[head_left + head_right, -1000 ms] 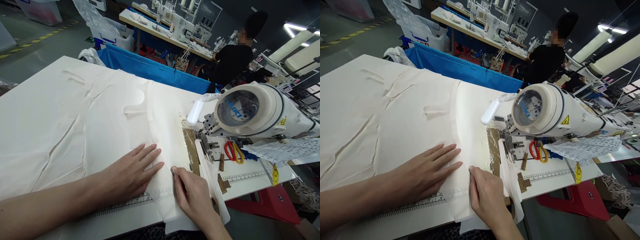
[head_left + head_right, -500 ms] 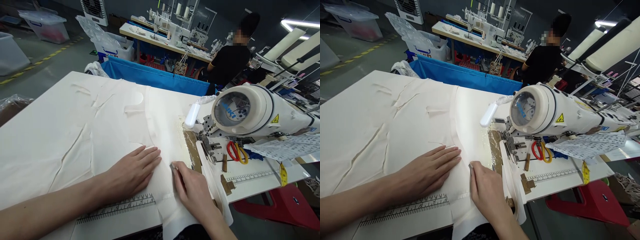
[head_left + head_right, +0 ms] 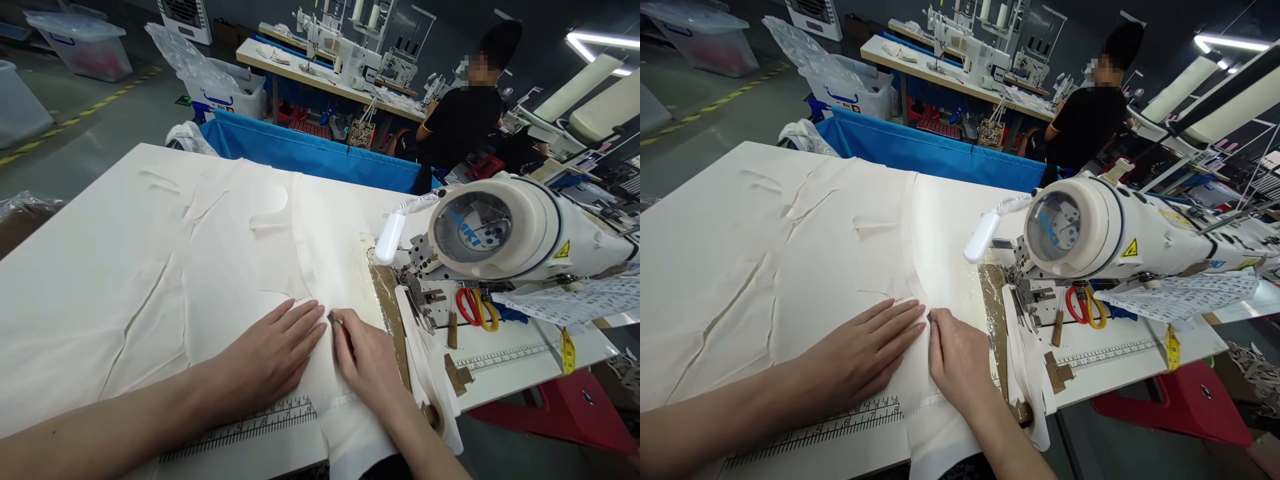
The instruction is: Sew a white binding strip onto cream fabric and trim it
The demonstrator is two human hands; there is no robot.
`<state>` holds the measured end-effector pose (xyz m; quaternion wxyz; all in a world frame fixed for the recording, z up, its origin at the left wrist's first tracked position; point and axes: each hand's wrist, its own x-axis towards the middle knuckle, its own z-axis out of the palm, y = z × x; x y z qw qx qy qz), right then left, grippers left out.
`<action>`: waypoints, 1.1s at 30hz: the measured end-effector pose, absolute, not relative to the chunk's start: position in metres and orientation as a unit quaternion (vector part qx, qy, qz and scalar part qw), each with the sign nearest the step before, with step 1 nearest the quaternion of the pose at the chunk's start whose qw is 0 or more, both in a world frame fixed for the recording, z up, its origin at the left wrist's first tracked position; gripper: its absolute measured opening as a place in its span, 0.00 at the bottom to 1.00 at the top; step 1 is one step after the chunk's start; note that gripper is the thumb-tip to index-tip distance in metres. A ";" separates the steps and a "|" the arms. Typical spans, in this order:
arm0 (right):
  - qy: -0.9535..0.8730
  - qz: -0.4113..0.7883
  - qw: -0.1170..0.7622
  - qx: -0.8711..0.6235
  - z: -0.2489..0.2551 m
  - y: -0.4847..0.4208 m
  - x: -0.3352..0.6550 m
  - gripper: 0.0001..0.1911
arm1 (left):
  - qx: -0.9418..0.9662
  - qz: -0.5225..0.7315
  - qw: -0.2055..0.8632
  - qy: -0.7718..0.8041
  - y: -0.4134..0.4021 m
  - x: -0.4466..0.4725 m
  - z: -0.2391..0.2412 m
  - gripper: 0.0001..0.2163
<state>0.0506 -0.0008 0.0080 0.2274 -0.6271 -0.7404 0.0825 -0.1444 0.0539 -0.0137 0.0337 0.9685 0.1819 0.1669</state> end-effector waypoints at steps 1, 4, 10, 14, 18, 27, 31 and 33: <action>-0.742 0.083 0.223 -0.627 0.008 0.000 0.050 0.11 | 0.968 0.166 0.032 0.183 0.054 -0.144 -0.014 0.19; -0.752 0.071 0.203 -0.624 0.007 -0.001 0.048 0.12 | 0.970 0.162 0.019 0.181 0.053 -0.144 -0.014 0.19; -0.762 0.118 0.168 -0.614 0.018 -0.015 0.065 0.12 | 0.972 0.151 0.002 0.181 0.053 -0.143 -0.012 0.19; -0.698 0.200 0.240 -0.644 0.023 -0.024 0.078 0.10 | 0.971 0.148 0.018 0.185 0.052 -0.143 -0.012 0.19; -0.700 0.177 0.252 -0.645 0.016 -0.028 0.072 0.10 | 0.971 0.144 0.026 0.190 0.050 -0.143 -0.013 0.20; -0.731 0.104 0.239 -0.630 0.006 -0.024 0.060 0.11 | 0.978 0.121 0.012 0.169 0.047 -0.147 -0.012 0.24; -0.737 0.103 0.228 -0.627 0.007 -0.020 0.059 0.11 | 0.978 0.126 0.007 0.169 0.048 -0.146 -0.012 0.24; -0.742 0.094 0.219 -0.627 0.006 -0.019 0.058 0.12 | 0.978 0.126 0.005 0.168 0.048 -0.146 -0.012 0.24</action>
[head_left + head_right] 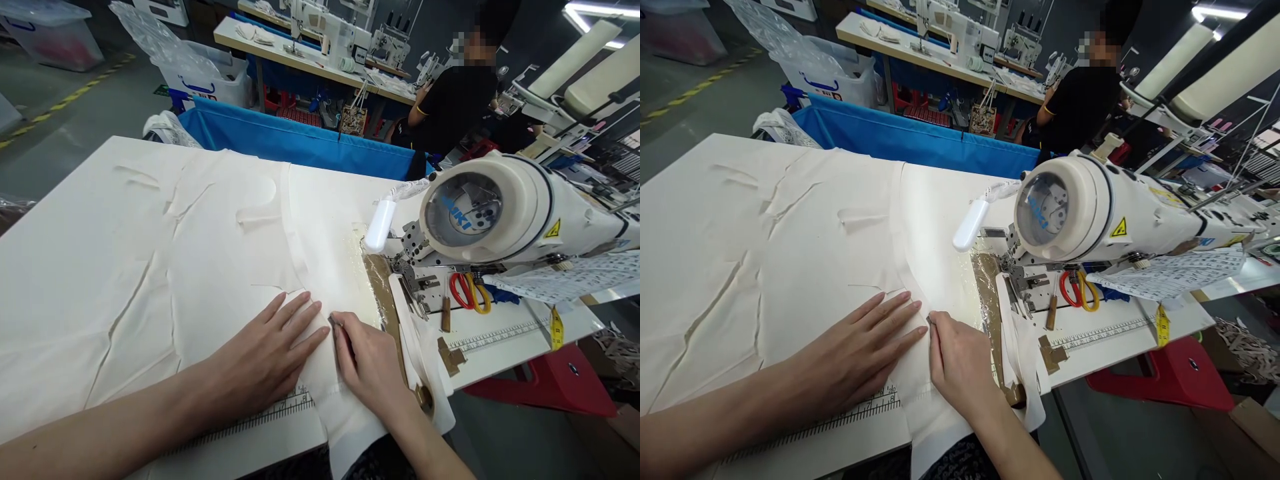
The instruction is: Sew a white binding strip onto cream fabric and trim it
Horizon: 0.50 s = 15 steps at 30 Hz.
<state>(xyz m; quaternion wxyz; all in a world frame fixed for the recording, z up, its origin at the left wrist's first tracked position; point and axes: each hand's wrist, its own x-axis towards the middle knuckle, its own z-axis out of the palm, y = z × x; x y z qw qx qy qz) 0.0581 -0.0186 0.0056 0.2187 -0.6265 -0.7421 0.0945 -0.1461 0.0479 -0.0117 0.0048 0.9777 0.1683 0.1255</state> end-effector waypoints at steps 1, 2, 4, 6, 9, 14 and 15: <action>-0.746 0.087 0.213 -0.625 0.005 -0.018 0.058 0.12 | 0.978 0.124 0.004 0.168 0.048 -0.146 -0.012 0.24; -0.751 0.080 0.208 -0.621 0.005 -0.019 0.058 0.12 | 0.978 0.123 0.003 0.168 0.048 -0.146 -0.012 0.24; -0.763 0.069 0.201 -0.610 0.006 -0.022 0.061 0.12 | 0.978 0.122 0.002 0.169 0.049 -0.146 -0.012 0.24; -0.772 0.069 0.196 -0.601 0.008 -0.030 0.067 0.12 | 0.978 0.119 0.003 0.172 0.048 -0.146 -0.012 0.24; -0.771 0.098 0.186 -0.601 0.014 -0.046 0.079 0.11 | 0.977 0.115 0.008 0.177 0.046 -0.145 -0.014 0.23; -0.756 0.104 0.184 -0.620 0.014 -0.049 0.082 0.10 | 0.975 0.126 0.003 0.186 0.052 -0.147 -0.013 0.21; -0.757 0.092 0.179 -0.621 0.012 -0.043 0.079 0.10 | 0.972 0.131 -0.004 0.197 0.056 -0.148 -0.012 0.20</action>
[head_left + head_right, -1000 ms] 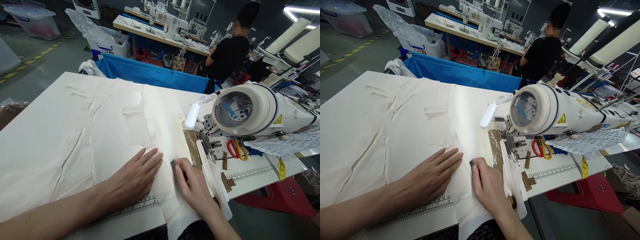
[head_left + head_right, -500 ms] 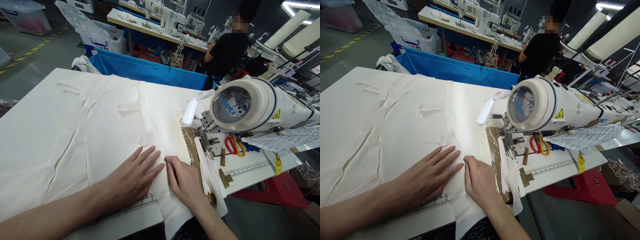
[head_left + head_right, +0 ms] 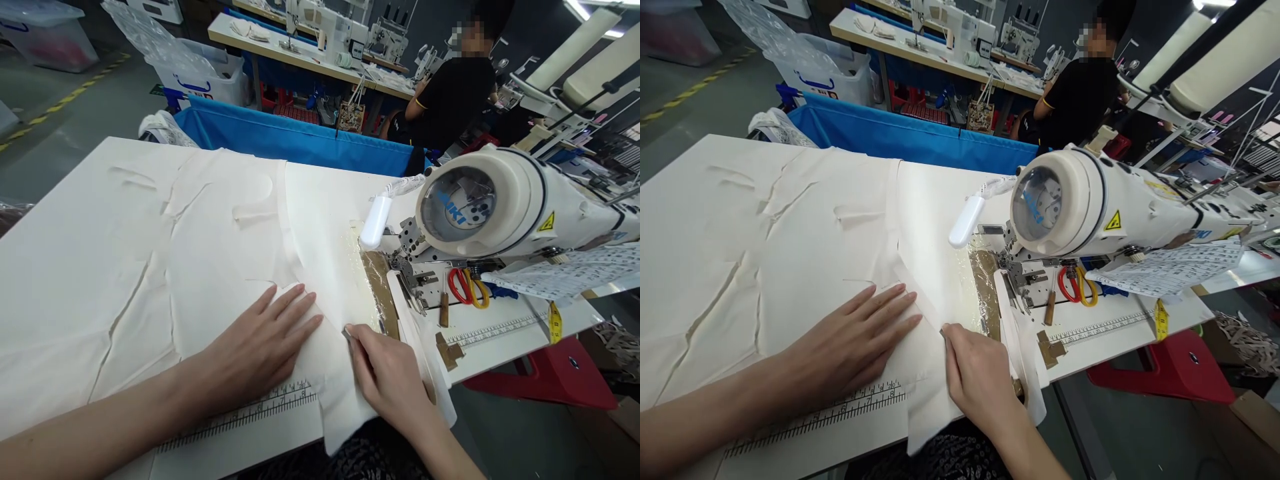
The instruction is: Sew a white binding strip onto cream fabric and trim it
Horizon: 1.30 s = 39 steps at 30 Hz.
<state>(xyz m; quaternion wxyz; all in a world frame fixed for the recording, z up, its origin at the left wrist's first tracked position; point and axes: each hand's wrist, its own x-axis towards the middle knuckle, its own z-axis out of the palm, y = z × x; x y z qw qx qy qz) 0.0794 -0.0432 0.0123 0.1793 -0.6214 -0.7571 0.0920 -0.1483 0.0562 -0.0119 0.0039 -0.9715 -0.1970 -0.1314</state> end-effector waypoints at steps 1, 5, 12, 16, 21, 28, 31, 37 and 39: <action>-0.759 0.079 0.172 -0.623 0.010 -0.037 0.076 0.11 | -0.968 -0.138 0.011 -0.209 0.061 -0.149 -0.011 0.20; -0.768 0.047 0.144 -0.622 0.007 -0.016 0.063 0.11 | -0.965 -0.148 0.013 -0.217 0.075 -0.152 -0.010 0.19; -0.738 0.080 0.205 -0.638 0.022 -0.002 0.057 0.11 | -0.967 -0.130 0.008 -0.220 0.073 -0.151 -0.014 0.20; -0.738 0.089 0.202 -0.638 0.020 0.017 0.046 0.12 | -0.965 -0.134 0.013 -0.223 0.071 -0.150 -0.016 0.20; -0.739 0.082 0.185 -0.642 0.011 0.032 0.040 0.12 | -0.964 -0.145 0.023 -0.222 0.071 -0.150 -0.016 0.20; -0.745 0.086 0.174 -0.638 0.011 0.033 0.037 0.12 | -0.964 -0.147 0.033 -0.221 0.071 -0.150 -0.015 0.20; -0.752 0.095 0.167 -0.631 0.015 0.030 0.039 0.11 | -0.964 -0.140 0.037 -0.223 0.071 -0.150 -0.016 0.20; -0.722 0.126 0.213 -0.647 0.027 0.019 0.062 0.10 | -0.963 -0.145 0.024 -0.225 0.071 -0.150 -0.017 0.19; -0.704 0.125 0.232 -0.659 0.029 0.016 0.066 0.10 | -0.962 -0.151 0.012 -0.227 0.070 -0.149 -0.016 0.19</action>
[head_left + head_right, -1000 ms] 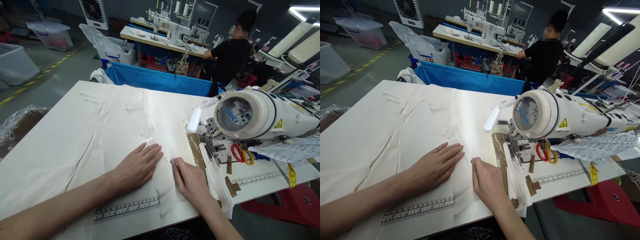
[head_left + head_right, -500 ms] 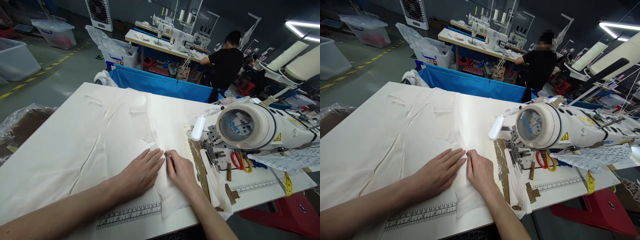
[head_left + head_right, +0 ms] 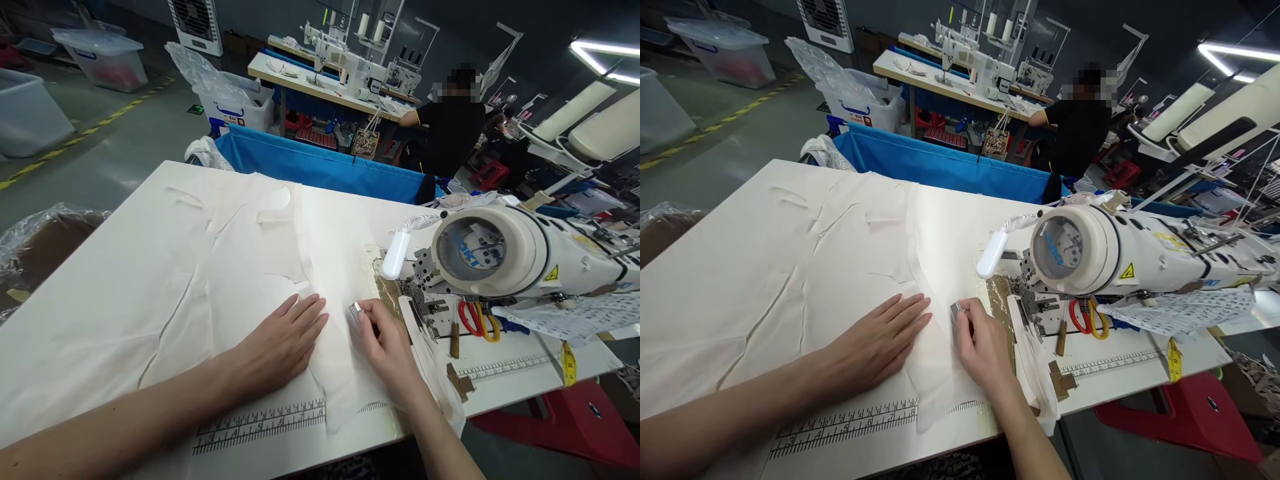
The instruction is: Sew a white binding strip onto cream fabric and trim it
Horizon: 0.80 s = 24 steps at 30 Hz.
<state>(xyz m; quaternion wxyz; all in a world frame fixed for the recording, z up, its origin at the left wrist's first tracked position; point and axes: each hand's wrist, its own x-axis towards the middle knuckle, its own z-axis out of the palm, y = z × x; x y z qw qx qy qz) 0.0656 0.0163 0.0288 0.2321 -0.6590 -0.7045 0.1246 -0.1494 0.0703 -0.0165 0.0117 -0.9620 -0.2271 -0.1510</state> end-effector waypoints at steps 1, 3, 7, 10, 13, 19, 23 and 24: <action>-0.702 0.125 0.235 -0.660 0.029 0.015 0.066 0.10 | -0.961 -0.151 0.006 -0.230 0.070 -0.149 -0.016 0.19; -0.711 0.124 0.230 -0.652 0.026 0.013 0.063 0.10 | -0.963 -0.145 -0.002 -0.229 0.069 -0.150 -0.015 0.19; -0.733 0.105 0.223 -0.634 0.015 0.010 0.056 0.11 | -0.969 -0.133 -0.005 -0.208 0.068 -0.152 -0.013 0.20; -0.736 0.093 0.224 -0.632 0.008 0.007 0.056 0.12 | -0.969 -0.139 -0.012 -0.203 0.067 -0.153 -0.014 0.22; -0.739 0.082 0.222 -0.631 0.006 0.004 0.058 0.12 | -0.968 -0.144 -0.013 -0.203 0.067 -0.154 -0.018 0.23; -0.750 0.072 0.209 -0.624 0.007 0.004 0.056 0.11 | -0.967 -0.148 -0.014 -0.208 0.068 -0.152 -0.020 0.23; -0.762 0.066 0.190 -0.616 0.007 0.002 0.057 0.11 | -0.968 -0.134 -0.010 -0.210 0.068 -0.152 -0.016 0.22; -0.766 0.066 0.185 -0.613 0.008 -0.001 0.059 0.11 | -0.969 -0.132 -0.009 -0.210 0.067 -0.152 -0.015 0.22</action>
